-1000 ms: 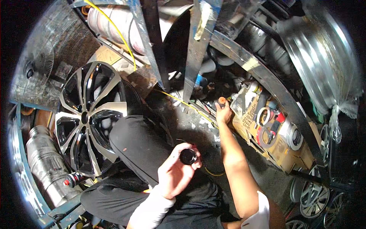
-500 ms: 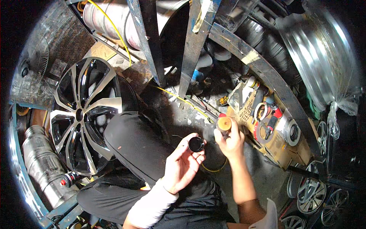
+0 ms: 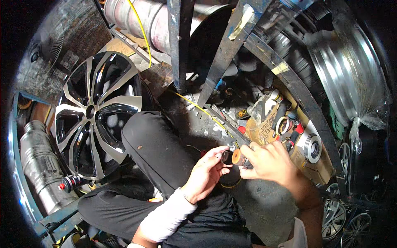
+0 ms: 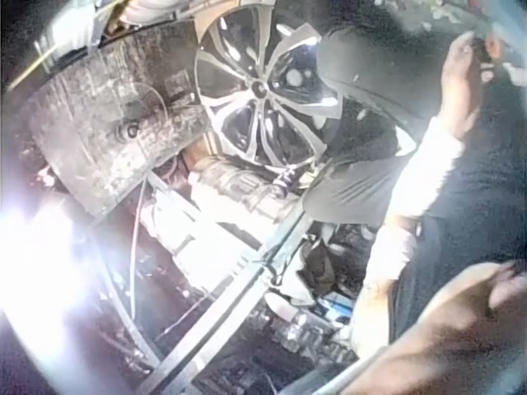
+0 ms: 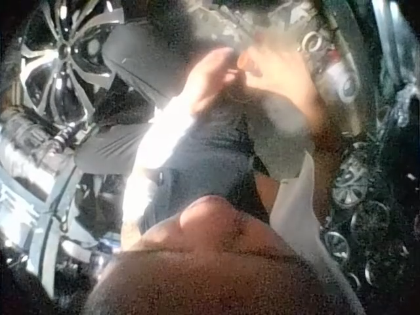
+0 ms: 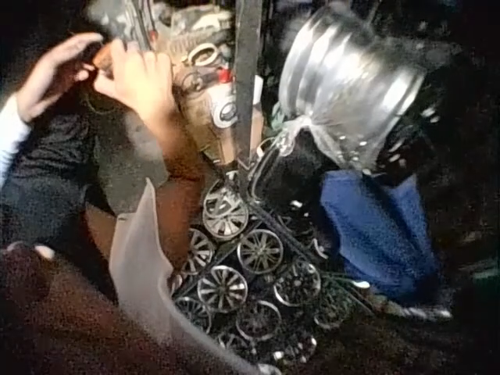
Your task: Painting or detailing a car rim with a small brush and black paint.
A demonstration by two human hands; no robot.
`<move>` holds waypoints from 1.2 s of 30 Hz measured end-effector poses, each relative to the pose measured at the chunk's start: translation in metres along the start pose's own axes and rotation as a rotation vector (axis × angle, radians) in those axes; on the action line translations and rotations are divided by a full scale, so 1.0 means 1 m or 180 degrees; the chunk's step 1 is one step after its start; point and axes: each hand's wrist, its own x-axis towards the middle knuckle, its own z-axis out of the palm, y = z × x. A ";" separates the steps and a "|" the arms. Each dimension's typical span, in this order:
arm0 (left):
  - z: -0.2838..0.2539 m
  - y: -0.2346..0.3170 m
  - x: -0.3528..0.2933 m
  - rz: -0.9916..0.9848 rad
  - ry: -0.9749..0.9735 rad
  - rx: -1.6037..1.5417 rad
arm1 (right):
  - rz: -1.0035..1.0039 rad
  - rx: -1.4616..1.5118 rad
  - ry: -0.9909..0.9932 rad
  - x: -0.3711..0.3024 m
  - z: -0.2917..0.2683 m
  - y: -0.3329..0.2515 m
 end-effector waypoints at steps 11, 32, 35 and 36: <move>-0.007 -0.001 -0.003 -0.0188 -0.0468 -0.0414 | -0.0641 -0.0777 0.0432 -0.005 -0.018 -0.013; -0.006 0.006 -0.008 -0.0383 -0.0608 -0.0744 | -0.0205 -0.0130 0.0167 -0.013 -0.024 -0.010; -0.007 0.005 -0.008 -0.0354 -0.0626 -0.0704 | -0.0236 -0.0132 0.0231 -0.009 -0.030 -0.011; -0.007 0.005 -0.008 -0.0291 -0.0637 -0.0716 | -0.0216 -0.0072 0.0251 -0.007 -0.032 -0.010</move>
